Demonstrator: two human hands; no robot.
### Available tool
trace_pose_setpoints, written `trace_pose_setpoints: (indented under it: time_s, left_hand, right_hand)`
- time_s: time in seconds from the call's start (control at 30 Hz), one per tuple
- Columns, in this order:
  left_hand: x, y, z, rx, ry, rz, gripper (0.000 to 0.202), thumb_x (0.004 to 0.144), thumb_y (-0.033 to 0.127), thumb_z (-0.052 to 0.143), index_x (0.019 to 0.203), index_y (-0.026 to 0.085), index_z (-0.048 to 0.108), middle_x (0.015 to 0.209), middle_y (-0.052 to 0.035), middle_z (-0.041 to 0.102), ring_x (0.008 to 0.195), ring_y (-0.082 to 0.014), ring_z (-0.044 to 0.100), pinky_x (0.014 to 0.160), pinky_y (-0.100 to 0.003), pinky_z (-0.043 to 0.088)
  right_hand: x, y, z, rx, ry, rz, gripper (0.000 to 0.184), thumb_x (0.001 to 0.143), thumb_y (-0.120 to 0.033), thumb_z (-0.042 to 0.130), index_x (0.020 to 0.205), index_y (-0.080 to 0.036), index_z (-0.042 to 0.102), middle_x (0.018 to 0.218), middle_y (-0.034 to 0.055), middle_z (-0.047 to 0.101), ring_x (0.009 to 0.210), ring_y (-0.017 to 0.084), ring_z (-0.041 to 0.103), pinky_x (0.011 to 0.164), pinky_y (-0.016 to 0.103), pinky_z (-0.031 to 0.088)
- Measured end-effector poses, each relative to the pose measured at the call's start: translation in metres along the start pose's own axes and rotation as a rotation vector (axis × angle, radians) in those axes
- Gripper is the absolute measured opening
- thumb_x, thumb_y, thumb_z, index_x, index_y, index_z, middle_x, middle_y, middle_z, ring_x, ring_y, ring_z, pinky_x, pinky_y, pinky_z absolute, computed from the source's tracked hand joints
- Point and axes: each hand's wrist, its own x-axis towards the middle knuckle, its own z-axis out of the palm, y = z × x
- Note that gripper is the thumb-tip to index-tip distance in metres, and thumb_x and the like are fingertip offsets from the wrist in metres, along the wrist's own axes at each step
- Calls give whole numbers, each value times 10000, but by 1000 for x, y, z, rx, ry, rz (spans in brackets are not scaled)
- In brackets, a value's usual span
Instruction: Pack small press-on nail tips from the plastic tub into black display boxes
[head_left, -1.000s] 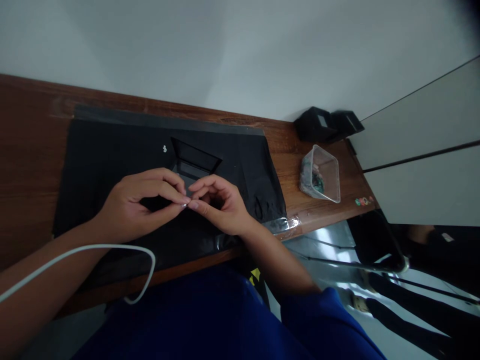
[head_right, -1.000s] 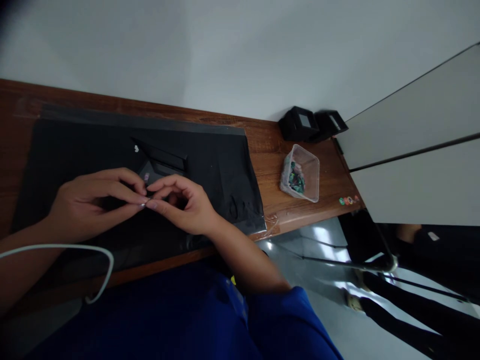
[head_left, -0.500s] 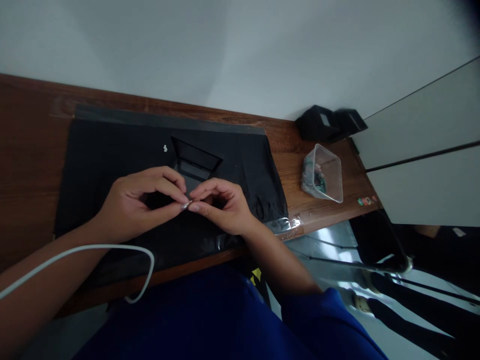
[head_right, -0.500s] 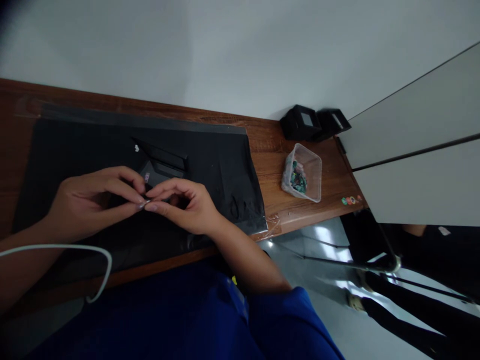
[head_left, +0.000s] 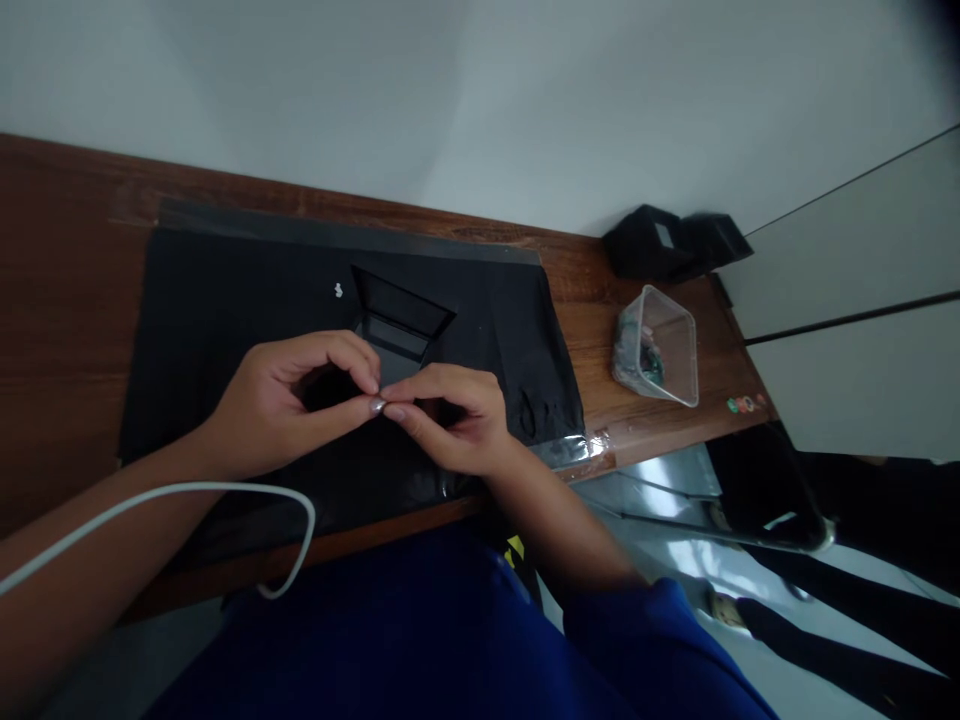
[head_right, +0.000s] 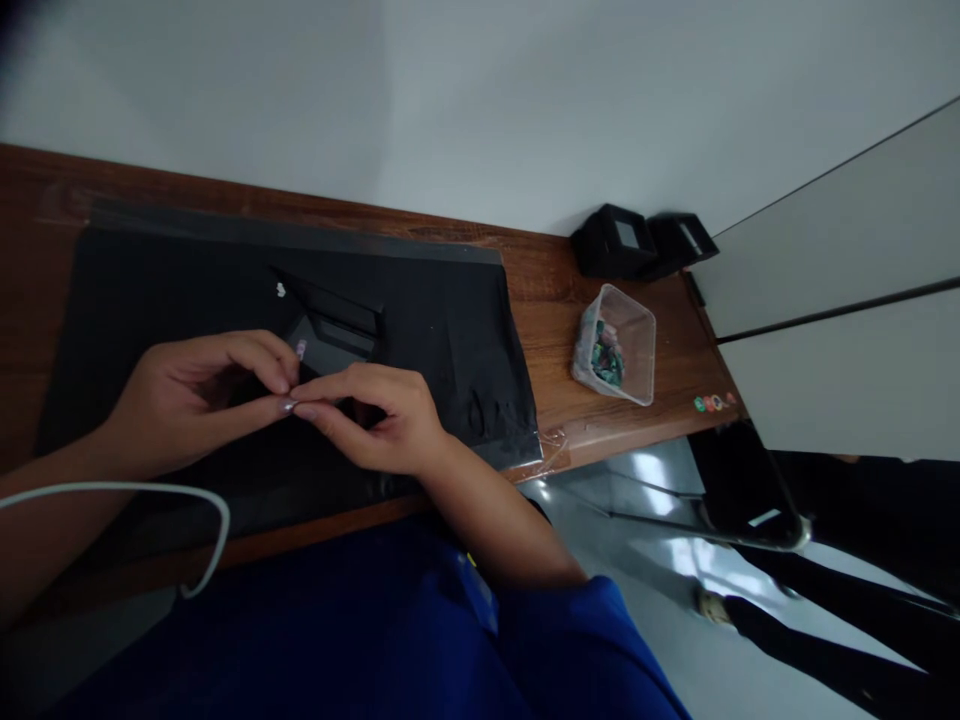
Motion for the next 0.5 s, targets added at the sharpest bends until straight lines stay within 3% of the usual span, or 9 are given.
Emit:
trace_pose_setpoints:
  time_s: [0.3,0.5]
  left_hand:
    - [-3,0,1,-37,-58,-98,135,933,90,752,973,218,732,886,-2,762,823,-141,739,736,-241,606]
    - [-5,-1,1,-41,-57,-93,172,937,86,755,1033,227,732,930,19,770,846,-127,752,755,-222,618]
  right_hand:
    - [4,-5,1,87,72,-205,63,1006,-219,809,1064,-212,831,790,-9,778,650,111,697,665,248,615]
    - [4,-8,1,38,44,-171,82,1038,-269,788,1054,-212,844,728,-25,742,597,98,672,628,233,597]
